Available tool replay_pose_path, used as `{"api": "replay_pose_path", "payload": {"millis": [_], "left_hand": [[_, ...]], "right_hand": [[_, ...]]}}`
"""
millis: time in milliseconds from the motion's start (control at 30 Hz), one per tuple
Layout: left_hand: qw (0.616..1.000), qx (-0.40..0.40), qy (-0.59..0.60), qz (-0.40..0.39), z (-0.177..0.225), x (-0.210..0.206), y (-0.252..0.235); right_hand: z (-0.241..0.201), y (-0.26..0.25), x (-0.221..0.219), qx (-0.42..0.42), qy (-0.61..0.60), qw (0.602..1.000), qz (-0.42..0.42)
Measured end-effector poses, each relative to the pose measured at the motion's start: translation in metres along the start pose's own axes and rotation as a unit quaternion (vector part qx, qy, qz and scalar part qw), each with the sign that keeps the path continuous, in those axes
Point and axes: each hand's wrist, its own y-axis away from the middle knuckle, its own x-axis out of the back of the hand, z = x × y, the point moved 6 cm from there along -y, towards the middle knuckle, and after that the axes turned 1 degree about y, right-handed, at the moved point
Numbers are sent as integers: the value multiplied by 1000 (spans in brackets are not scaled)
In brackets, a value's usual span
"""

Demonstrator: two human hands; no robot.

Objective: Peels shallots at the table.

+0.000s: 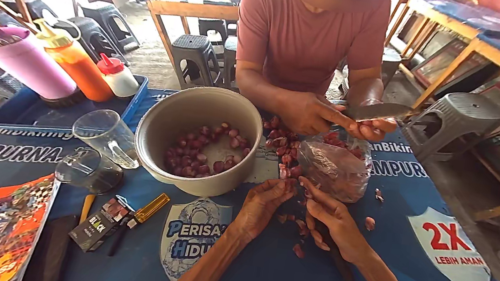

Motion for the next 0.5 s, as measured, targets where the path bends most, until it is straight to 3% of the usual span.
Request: {"api": "replay_pose_path", "payload": {"millis": [233,500], "left_hand": [[998,-3,42,-41,-5,-2,-2],[999,-5,32,2,-7,-2,1]], "right_hand": [[2,0,-3,7,1,1000,-28],[1,2,-8,26,18,998,-47]]}}
